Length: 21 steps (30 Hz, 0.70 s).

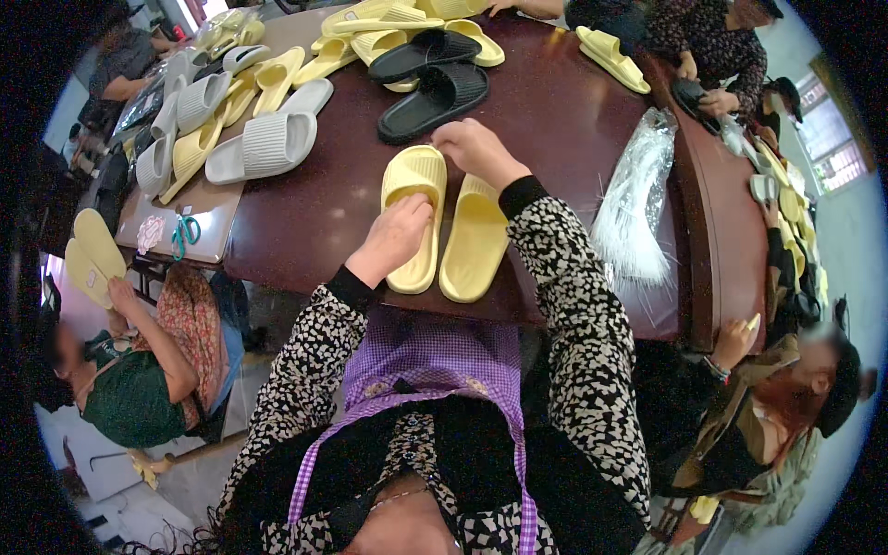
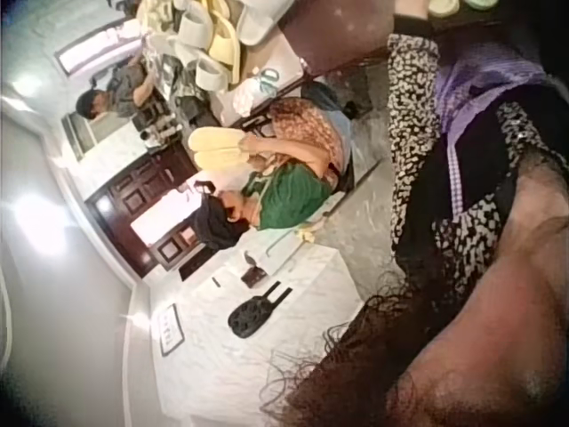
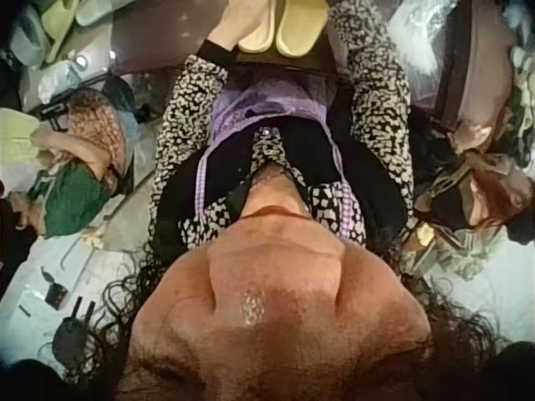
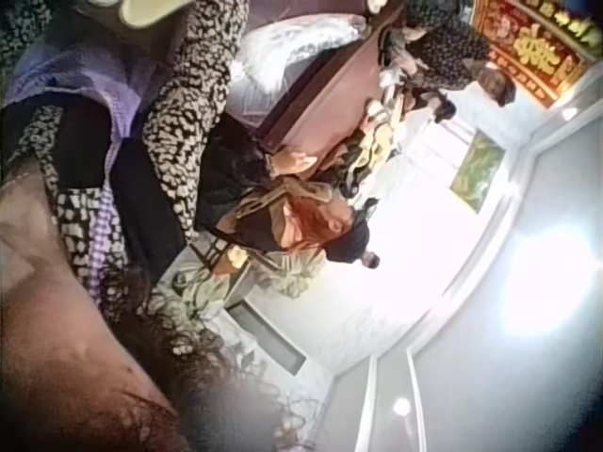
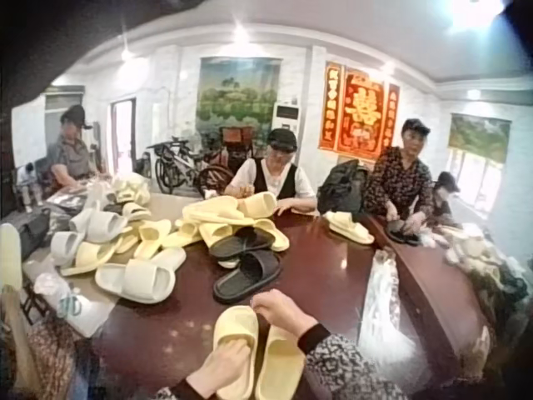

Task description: The person tags pairs of slippers together by taking plastic fasteners from the table and threading them through each pair of slippers by hand.

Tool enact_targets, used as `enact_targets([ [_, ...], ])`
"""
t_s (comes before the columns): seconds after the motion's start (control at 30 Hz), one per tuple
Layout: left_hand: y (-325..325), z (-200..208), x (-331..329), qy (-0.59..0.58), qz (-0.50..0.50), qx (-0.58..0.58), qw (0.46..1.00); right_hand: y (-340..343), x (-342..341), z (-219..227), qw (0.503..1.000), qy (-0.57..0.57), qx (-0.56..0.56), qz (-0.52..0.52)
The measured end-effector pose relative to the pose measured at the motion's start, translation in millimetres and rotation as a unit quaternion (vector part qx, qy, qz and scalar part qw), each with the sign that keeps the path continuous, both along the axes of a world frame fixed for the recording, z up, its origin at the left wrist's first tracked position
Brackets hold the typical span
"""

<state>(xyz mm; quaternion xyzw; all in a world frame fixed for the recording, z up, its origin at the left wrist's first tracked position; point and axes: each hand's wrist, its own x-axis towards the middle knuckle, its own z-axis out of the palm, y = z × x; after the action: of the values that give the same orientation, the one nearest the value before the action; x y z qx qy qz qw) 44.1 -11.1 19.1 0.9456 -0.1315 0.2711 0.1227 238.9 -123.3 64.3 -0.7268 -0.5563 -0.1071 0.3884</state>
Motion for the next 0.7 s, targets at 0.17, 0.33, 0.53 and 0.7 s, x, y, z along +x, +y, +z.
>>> enact_targets([
  [0.17,-3.4,1.3,-1.4,-0.002,0.002,0.008,1.0,18.0,-1.0,1.9,0.988,-0.097,-0.115,0.048],
  [0.33,-5.8,-0.2,-8.3,-0.012,0.012,0.003,1.0,5.6,3.6,-11.6,0.983,-0.082,-0.166,-0.001],
  [0.53,-2.8,10.5,-10.7,-0.029,0.01,-0.042,0.999,-26.5,6.4,-11.6,0.989,0.012,-0.027,-0.148],
  [0.7,5.0,12.6,-10.9,-0.029,-0.01,-0.052,0.998,-43.6,-6.8,-13.0,0.953,0.253,0.081,-0.146],
])
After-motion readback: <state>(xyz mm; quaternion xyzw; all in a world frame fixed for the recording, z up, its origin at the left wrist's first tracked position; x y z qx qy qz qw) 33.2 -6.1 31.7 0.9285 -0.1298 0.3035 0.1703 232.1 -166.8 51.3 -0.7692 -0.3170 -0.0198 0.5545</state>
